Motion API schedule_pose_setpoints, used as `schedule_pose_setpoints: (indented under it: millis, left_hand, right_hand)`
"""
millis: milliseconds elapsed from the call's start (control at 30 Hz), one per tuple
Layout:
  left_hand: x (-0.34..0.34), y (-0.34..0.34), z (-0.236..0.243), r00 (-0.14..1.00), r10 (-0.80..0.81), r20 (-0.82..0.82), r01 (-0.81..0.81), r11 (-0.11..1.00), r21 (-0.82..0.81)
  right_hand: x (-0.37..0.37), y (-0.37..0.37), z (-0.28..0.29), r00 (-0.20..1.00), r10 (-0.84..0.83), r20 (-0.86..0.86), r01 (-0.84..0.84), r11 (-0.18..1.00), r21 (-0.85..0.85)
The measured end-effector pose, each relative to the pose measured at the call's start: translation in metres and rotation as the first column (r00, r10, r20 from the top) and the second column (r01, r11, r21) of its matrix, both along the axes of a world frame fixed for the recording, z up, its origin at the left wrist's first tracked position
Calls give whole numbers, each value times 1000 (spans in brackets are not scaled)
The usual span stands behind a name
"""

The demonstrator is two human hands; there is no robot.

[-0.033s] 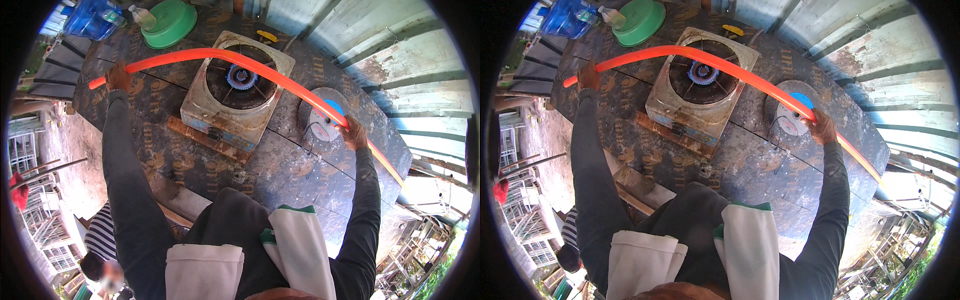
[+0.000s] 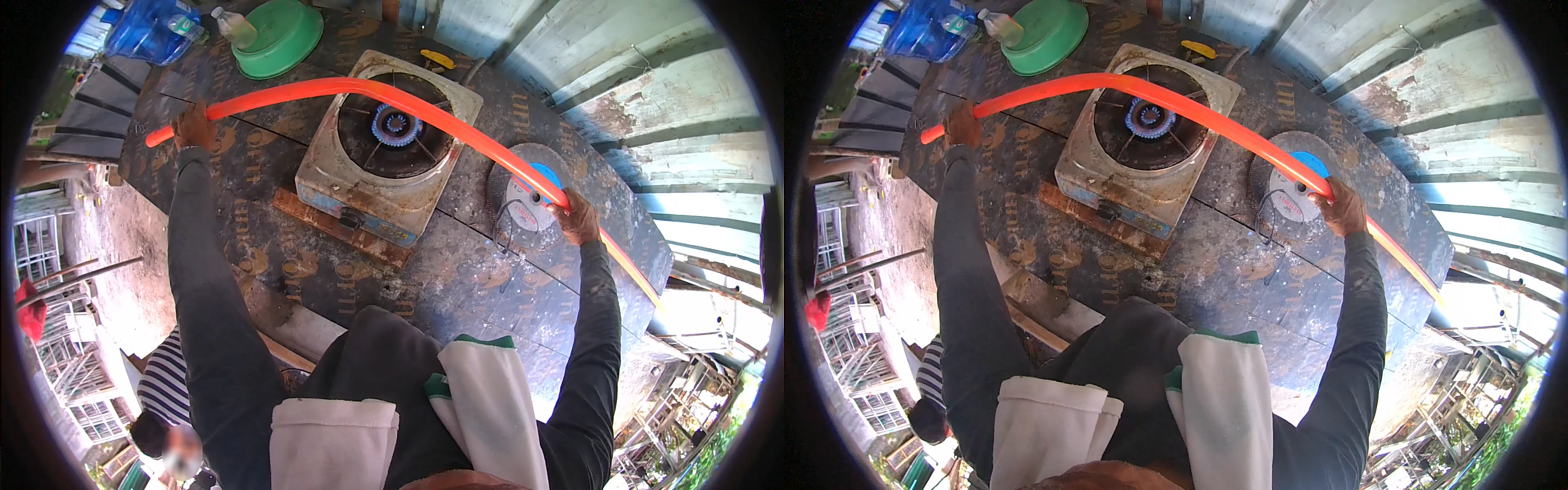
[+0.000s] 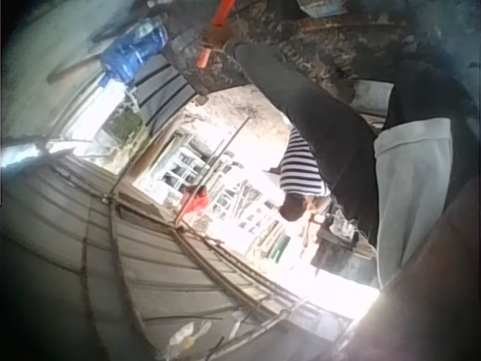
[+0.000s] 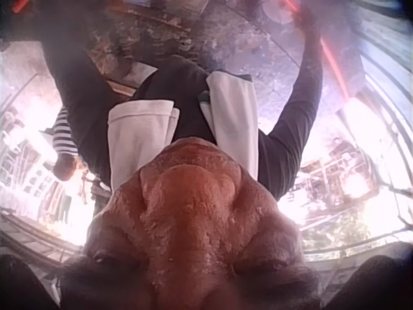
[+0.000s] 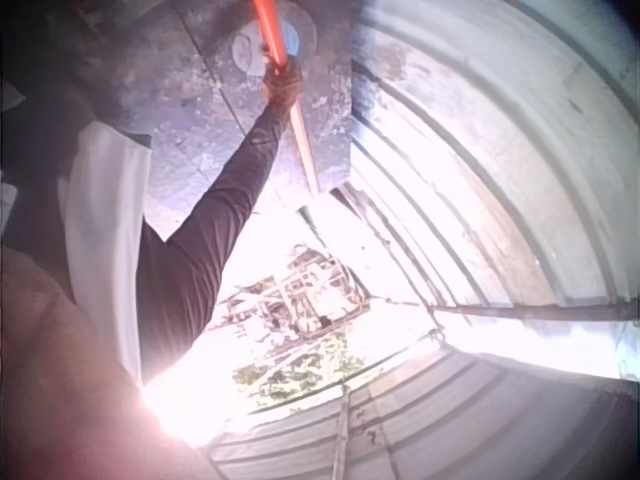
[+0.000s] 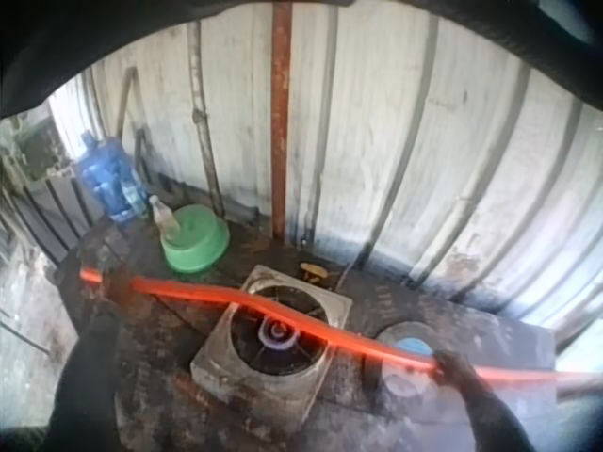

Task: The person heats a long red plastic pipe over a portable gas stove flame, then bends it into a curved shape. After bending, the person wipes the pipe with a white cloth while standing in a workshop area.

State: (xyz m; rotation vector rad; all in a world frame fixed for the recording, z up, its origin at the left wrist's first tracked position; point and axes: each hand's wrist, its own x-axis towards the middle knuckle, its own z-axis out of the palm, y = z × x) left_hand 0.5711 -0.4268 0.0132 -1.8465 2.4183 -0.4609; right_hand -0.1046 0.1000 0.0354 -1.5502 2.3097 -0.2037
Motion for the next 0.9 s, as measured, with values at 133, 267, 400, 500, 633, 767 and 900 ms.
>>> schedule_pose_setpoints:
  millis: [133,267,400,500,633,767,900]
  left_hand:
    - [13,6,-13,1000,4,-30,-5,1000,-24]
    - [24,21,-20,999,-41,-24,38,994,-99]
    - [30,25,-20,997,-34,-62,26,993,-113]
    - [21,24,-12,999,-9,-41,6,997,-72]
    - [15,12,-16,994,-76,-79,62,984,-167]
    - [0,-4,-22,983,-159,-97,131,961,-245]
    - [-27,-13,-21,978,-182,-105,159,968,-196]
  right_hand:
    - [3,-5,-4,999,-7,-33,7,1000,-10]
    - [11,-13,0,999,-14,-29,13,1000,-13]
    - [8,-11,0,1000,-5,28,9,992,-122]
    - [-7,-6,-5,996,52,71,-47,997,-59]
    - [-16,3,-8,968,-58,246,46,997,54]
    - [-3,9,-5,976,-103,191,110,994,-26]
    - [-6,13,-1,999,-7,52,11,995,-95]
